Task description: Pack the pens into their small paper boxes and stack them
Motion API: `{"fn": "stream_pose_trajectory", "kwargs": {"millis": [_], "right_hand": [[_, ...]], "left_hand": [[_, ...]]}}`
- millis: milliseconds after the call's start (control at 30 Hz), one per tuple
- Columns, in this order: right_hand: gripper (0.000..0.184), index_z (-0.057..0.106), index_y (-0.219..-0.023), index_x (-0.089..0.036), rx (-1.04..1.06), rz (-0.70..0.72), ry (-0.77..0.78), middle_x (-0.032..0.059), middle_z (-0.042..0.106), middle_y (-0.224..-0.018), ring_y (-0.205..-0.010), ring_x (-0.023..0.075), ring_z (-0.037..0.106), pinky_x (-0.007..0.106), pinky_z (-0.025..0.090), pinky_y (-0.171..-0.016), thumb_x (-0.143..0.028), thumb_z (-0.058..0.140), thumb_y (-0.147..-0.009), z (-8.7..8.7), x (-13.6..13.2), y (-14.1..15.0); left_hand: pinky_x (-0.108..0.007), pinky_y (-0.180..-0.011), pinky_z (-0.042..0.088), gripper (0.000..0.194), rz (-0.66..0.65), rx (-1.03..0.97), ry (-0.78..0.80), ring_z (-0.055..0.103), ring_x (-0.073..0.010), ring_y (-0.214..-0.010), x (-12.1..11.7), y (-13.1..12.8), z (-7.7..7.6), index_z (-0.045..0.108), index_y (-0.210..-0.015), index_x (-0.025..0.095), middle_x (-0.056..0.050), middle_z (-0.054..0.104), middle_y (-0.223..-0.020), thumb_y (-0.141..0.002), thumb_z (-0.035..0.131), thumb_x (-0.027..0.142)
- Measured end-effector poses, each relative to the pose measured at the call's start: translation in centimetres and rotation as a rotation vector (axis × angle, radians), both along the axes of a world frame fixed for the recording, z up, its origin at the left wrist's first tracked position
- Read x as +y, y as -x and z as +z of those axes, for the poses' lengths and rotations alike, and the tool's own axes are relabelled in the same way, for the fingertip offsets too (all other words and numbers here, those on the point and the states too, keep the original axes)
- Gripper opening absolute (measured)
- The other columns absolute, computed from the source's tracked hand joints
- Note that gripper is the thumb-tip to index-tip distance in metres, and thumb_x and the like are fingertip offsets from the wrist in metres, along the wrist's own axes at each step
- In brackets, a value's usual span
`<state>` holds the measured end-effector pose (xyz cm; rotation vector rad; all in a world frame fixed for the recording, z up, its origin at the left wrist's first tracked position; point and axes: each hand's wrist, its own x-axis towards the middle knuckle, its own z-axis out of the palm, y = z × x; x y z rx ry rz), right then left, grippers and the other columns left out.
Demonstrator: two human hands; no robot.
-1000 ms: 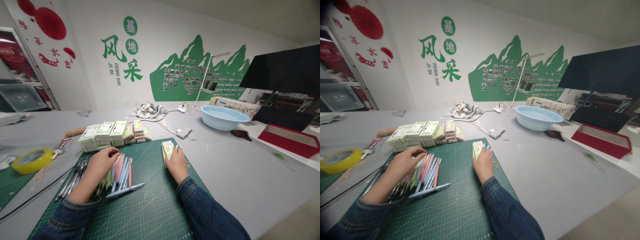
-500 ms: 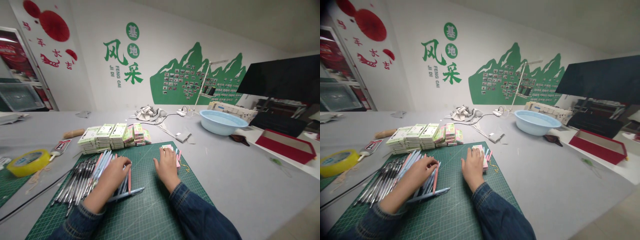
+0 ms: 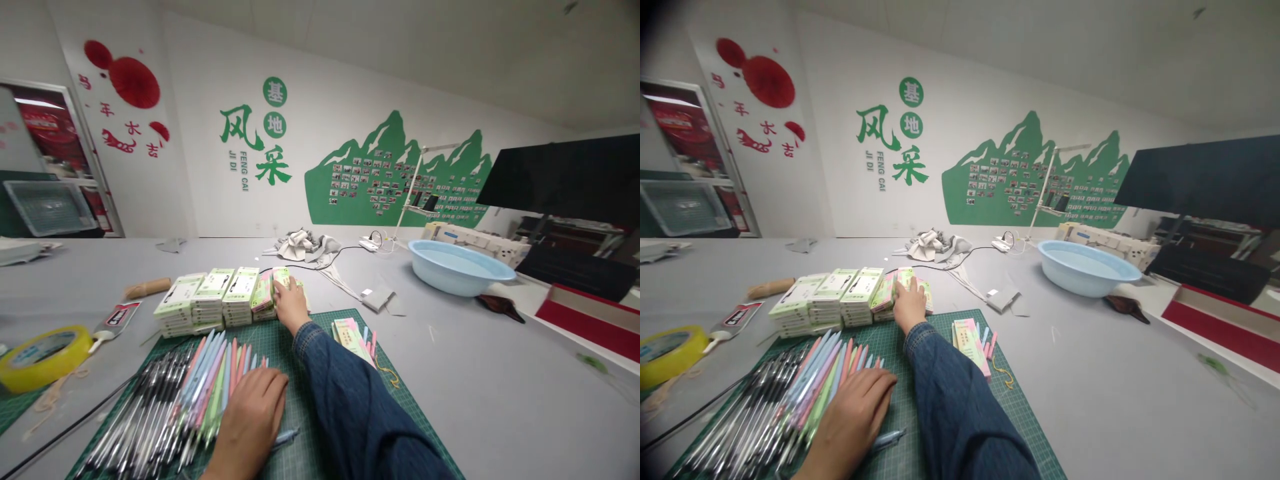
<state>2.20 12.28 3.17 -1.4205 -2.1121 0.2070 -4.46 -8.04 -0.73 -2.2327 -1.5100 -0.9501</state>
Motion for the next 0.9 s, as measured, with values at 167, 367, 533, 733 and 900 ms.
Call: {"fn": "stream_pose_trajectory", "kwargs": {"millis": [167,367,533,733,900], "right_hand": [[0.032,0.068,-0.123,-0.029,0.046,0.013,-0.002,0.0127,0.046,-0.147,-0.118,0.0320,0.054,0.048,0.042,-0.101,-0.027,0.057,-0.094,-1.2,1.3,1.2],[0.029,0.074,-0.113,-0.023,0.147,-0.009,-0.093,0.0137,0.047,-0.146,-0.119,0.0309,0.055,0.046,0.042,-0.104,-0.015,0.055,-0.092,-0.4,-0.4,-0.4],[0.040,0.064,-0.129,-0.029,0.239,0.009,-0.200,0.0087,0.046,-0.150,-0.133,0.0249,0.047,0.042,0.040,-0.112,-0.012,0.052,-0.094,0.1,-7.9,-4.2],[0.060,0.045,-0.145,-0.028,0.444,0.239,-0.226,0.0082,0.037,-0.156,-0.144,0.0231,0.038,0.045,0.037,-0.118,-0.005,0.050,-0.090,-2.0,-18.6,-8.8],[0.082,0.034,-0.152,-0.030,0.403,0.275,-0.147,0.0083,0.033,-0.158,-0.147,0.0264,0.034,0.048,0.035,-0.120,0.002,0.052,-0.078,-3.2,-22.6,-10.8]], "left_hand": [[-0.041,-0.082,0.054,0.022,-0.018,-0.021,-0.009,0.066,-0.0227,-0.087,0.4,0.1,-0.2,0.066,-0.106,0.020,-0.005,0.070,-0.092,-0.093,0.051,0.011],[-0.043,-0.088,0.055,0.021,-0.002,-0.130,0.021,0.068,-0.0241,-0.094,0.5,0.7,-0.3,0.068,-0.103,0.024,-0.005,0.073,-0.097,-0.094,0.051,0.018],[-0.045,-0.091,0.057,0.028,0.124,-0.654,0.195,0.069,-0.0271,-0.101,1.5,1.9,0.8,0.068,-0.108,0.022,-0.009,0.073,-0.108,-0.092,0.056,0.042],[-0.027,-0.056,0.057,0.067,0.068,-1.416,0.370,0.069,-0.0182,-0.081,2.0,2.3,5.2,0.047,-0.134,0.021,-0.011,0.067,-0.117,-0.081,0.067,0.055],[-0.015,-0.041,0.032,0.055,0.044,-1.491,0.445,0.051,-0.0080,-0.050,1.9,1.8,6.7,0.063,-0.110,0.016,0.003,0.062,-0.070,-0.070,0.074,0.052]]}}
